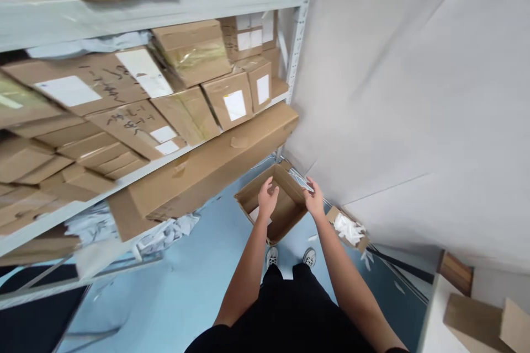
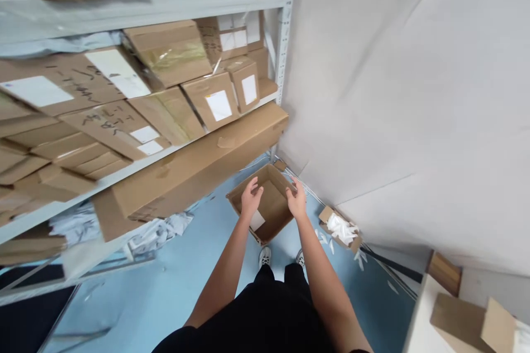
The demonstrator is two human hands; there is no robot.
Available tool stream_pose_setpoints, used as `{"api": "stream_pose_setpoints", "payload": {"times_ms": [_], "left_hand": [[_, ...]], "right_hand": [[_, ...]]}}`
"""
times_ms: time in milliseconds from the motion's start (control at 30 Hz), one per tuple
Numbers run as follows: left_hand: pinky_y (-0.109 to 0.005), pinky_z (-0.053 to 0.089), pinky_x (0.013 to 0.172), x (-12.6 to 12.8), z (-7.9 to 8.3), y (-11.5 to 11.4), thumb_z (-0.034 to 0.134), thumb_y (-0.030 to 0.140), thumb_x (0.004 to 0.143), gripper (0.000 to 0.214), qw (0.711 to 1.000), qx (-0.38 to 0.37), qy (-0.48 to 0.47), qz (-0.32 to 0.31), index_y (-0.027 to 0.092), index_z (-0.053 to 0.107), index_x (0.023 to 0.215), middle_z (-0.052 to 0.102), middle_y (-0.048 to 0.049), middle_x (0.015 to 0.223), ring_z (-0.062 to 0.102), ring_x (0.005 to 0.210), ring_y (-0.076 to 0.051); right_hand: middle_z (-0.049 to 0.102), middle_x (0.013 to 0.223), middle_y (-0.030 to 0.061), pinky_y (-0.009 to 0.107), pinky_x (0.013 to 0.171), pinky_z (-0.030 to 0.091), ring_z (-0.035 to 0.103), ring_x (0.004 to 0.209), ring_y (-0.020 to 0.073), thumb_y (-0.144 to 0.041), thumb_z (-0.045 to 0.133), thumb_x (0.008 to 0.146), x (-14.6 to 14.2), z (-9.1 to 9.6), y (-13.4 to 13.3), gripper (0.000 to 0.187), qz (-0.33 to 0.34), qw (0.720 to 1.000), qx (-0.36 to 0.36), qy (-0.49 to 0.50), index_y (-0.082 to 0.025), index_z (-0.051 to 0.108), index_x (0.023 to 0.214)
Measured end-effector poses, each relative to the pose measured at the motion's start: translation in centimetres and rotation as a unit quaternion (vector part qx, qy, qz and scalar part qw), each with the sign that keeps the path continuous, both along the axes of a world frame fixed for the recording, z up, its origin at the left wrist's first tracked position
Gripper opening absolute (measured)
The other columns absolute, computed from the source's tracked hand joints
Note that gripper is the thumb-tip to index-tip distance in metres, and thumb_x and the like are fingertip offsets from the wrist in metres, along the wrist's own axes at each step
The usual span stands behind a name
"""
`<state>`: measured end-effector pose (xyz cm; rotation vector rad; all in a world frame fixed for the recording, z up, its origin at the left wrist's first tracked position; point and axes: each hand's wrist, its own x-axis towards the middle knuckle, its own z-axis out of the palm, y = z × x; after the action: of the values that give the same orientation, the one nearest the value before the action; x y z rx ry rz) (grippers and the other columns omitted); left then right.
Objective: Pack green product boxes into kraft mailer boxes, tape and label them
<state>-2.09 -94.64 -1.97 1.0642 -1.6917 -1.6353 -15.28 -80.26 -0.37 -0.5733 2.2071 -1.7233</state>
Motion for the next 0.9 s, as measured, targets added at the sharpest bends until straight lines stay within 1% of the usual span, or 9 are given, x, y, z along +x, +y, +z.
{"api": "stream_pose_setpoints", "payload": {"times_ms": [133,233,333,400,500,667,767,900], "left_hand": [[-0.043,0.049,0.111,-3.0,1.7,2.4,0.069,0.039,0.094,0.055,0.998,-0.006,0.019,-0.066,0.028,0.058,0.147,0.056,-0.0107,0.153,0.057,0.136,-0.029],[-0.042,0.050,0.110,-5.9,2.8,4.9,0.068,0.037,0.094,0.054,0.994,-0.006,0.032,-0.107,0.027,0.058,0.147,0.056,-0.0110,0.153,0.057,0.136,-0.028],[-0.040,0.053,0.106,-9.3,3.3,8.7,0.068,0.033,0.093,0.053,0.988,-0.012,0.043,-0.148,0.026,0.059,0.145,0.060,-0.0108,0.150,0.059,0.133,-0.027],[-0.038,0.054,0.104,-11.4,3.4,11.9,0.068,0.031,0.092,0.052,0.983,-0.018,0.048,-0.177,0.025,0.061,0.143,0.061,-0.0108,0.149,0.061,0.130,-0.026],[-0.037,0.055,0.102,-14.2,3.7,17.8,0.069,0.031,0.092,0.051,0.972,-0.020,0.050,-0.231,0.025,0.061,0.142,0.061,-0.0113,0.149,0.062,0.129,-0.026],[-0.039,0.056,0.102,-17.7,4.6,29.3,0.071,0.034,0.091,0.053,0.936,-0.037,0.059,-0.346,0.026,0.060,0.143,0.059,-0.0110,0.151,0.061,0.131,-0.027],[-0.041,0.054,0.106,-19.4,5.3,36.5,0.071,0.035,0.091,0.054,0.910,-0.042,0.060,-0.409,0.026,0.060,0.143,0.059,-0.0115,0.151,0.060,0.133,-0.027],[-0.041,0.053,0.108,-20.7,6.0,46.6,0.071,0.033,0.091,0.055,0.872,-0.042,0.068,-0.483,0.025,0.059,0.144,0.059,-0.0125,0.150,0.059,0.134,-0.027]], "right_hand": [[0.060,0.148,0.0108,0.047,0.099,0.056,0.062,0.127,0.0303,-0.043,0.063,0.088,-1.4,1.0,4.2,0.051,-0.057,0.998,0.000,0.015,-0.028,0.065,0.137],[0.058,0.149,0.0116,0.046,0.096,0.057,0.062,0.126,0.0296,-0.043,0.062,0.088,-2.6,1.5,8.1,0.053,-0.094,0.995,-0.001,0.034,-0.028,0.063,0.139],[0.058,0.149,0.0131,0.044,0.096,0.057,0.061,0.127,0.0286,-0.042,0.060,0.090,-3.8,2.2,13.0,0.053,-0.138,0.989,0.001,0.052,-0.025,0.061,0.140],[0.057,0.150,0.0135,0.044,0.096,0.057,0.061,0.128,0.0286,-0.040,0.060,0.090,-4.5,2.7,16.8,0.053,-0.172,0.983,0.001,0.061,-0.024,0.061,0.141],[0.058,0.149,0.0132,0.044,0.096,0.057,0.061,0.128,0.0286,-0.037,0.060,0.089,-5.2,3.6,23.3,0.054,-0.225,0.972,-0.001,0.074,-0.024,0.061,0.141],[0.059,0.148,0.0140,0.041,0.094,0.058,0.061,0.127,0.0284,-0.038,0.059,0.088,-5.1,4.6,35.5,0.055,-0.333,0.939,-0.010,0.084,-0.023,0.061,0.141],[0.058,0.148,0.0145,0.041,0.093,0.057,0.061,0.126,0.0290,-0.039,0.060,0.088,-4.1,4.7,42.9,0.055,-0.398,0.914,-0.015,0.084,-0.023,0.062,0.141],[0.060,0.146,0.0137,0.041,0.094,0.057,0.062,0.124,0.0284,-0.041,0.060,0.089,-1.7,4.1,52.6,0.057,-0.471,0.878,-0.021,0.079,-0.024,0.060,0.143]]}}
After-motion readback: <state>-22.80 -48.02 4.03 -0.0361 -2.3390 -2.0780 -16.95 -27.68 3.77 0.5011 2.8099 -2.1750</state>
